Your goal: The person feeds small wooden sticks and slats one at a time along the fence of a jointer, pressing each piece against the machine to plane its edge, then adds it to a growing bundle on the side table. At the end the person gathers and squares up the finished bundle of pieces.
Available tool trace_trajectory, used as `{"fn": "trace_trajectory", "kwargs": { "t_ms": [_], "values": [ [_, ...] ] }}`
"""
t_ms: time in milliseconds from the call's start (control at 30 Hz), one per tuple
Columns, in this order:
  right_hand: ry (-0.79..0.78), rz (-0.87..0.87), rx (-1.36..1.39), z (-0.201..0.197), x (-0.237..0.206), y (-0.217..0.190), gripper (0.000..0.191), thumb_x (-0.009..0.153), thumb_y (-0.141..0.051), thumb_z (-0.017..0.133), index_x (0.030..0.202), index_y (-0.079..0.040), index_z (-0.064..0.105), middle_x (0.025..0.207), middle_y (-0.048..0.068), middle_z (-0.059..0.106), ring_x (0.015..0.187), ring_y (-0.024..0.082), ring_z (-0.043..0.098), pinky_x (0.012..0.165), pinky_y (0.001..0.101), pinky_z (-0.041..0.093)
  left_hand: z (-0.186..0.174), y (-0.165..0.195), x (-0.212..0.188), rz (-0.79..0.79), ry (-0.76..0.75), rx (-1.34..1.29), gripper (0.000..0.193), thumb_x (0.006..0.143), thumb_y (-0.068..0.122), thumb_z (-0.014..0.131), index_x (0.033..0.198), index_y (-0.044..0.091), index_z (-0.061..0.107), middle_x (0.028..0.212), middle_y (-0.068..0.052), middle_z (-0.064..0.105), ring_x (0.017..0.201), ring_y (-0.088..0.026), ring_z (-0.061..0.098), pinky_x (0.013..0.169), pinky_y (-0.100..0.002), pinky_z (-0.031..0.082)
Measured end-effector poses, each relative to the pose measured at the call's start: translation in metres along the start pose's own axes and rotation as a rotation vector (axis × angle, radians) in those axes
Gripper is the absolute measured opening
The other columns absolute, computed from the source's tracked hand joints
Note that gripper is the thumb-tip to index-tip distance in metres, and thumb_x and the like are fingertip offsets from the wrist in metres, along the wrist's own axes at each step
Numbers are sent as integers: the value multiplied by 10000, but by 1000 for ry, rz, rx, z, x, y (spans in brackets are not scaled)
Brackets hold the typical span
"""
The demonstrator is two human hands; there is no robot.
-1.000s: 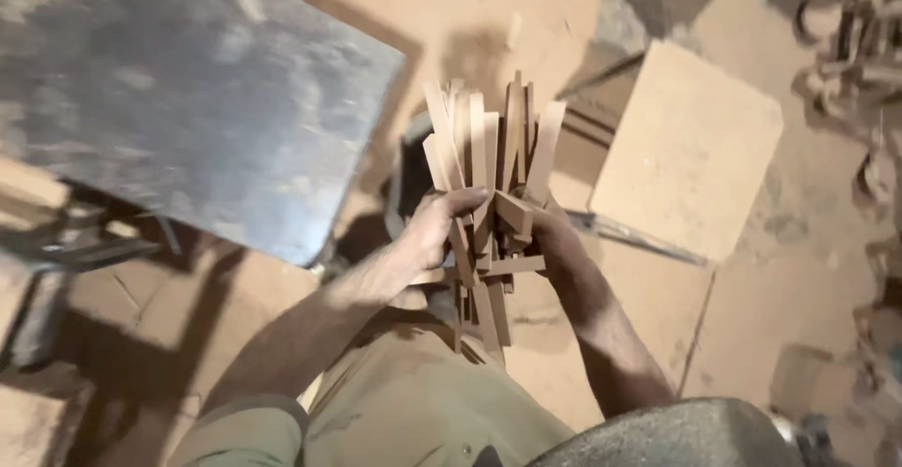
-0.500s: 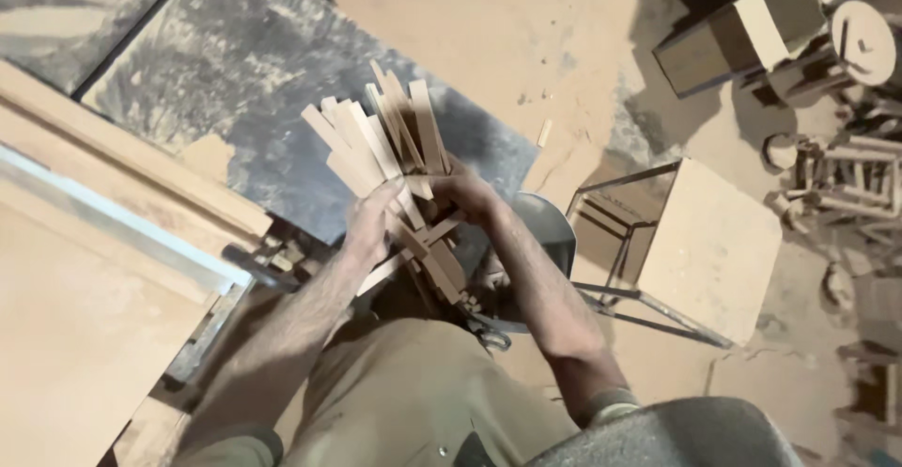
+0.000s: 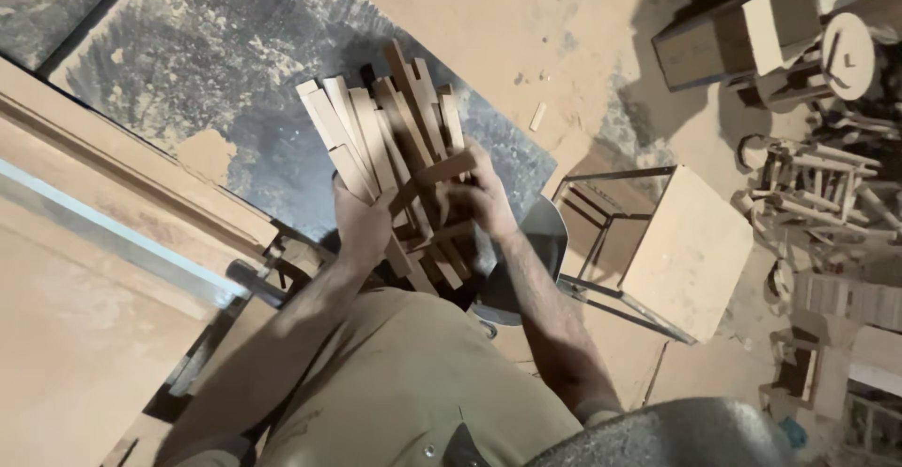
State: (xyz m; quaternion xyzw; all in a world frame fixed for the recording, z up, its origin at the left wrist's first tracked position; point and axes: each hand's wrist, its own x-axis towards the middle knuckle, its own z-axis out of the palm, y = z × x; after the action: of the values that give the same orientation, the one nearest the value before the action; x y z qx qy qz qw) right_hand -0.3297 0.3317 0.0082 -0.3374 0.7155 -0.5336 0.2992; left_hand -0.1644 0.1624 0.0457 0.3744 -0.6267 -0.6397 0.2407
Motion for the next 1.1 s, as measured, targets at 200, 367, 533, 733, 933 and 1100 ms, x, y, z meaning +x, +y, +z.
{"fn": "trace_trajectory", "kwargs": {
  "t_ms": [200,367,533,733,933,1100],
  "values": [
    [-31,-310,-328,4,-3,-29,548,806,-230,852,1310,-101,680,1673,267,120,1552,453,195,1239,485,269,-1,3,-3,-18,-27,113,632,843,-22,706,1413,-54,436,1275,-205,646,1218,-323,654,1061,-444,516],
    [-48,-282,-347,4,-6,-31,517,863,-251,864,1331,-110,695,1677,257,253,1573,476,233,1281,557,266,-3,-13,-15,76,2,396,955,861,53,782,1566,-103,158,1531,-350,293,1444,-484,301,1203,-561,250],
    [61,-305,-416,8,-11,-25,232,924,-167,785,1142,-95,753,1571,199,497,1536,451,374,1253,539,350,-14,-35,-32,92,-4,443,976,898,151,753,1629,-27,131,1637,-307,245,1547,-462,283,1305,-520,240],
    [62,-9,117,5,-14,-4,138,1028,-114,560,1048,-12,650,1479,156,573,1105,296,614,914,434,534,-24,-35,-50,291,-147,450,980,887,198,771,1646,28,175,1666,-391,14,1578,-536,66,1287,-569,169],
    [272,76,238,-58,-5,28,207,1112,-123,500,1137,17,651,1254,201,651,984,261,674,875,400,582,-28,-29,-49,350,-285,556,1081,534,401,948,1490,169,499,1642,-360,-11,1547,-540,-17,1257,-619,124],
    [314,-226,-613,-69,8,34,200,1024,-38,622,1213,29,625,1478,257,493,1381,393,492,1155,485,421,-18,-34,-51,344,-282,635,1073,535,455,968,1490,210,544,1609,-420,-35,1515,-600,-15,1227,-664,113]
  ]
}}
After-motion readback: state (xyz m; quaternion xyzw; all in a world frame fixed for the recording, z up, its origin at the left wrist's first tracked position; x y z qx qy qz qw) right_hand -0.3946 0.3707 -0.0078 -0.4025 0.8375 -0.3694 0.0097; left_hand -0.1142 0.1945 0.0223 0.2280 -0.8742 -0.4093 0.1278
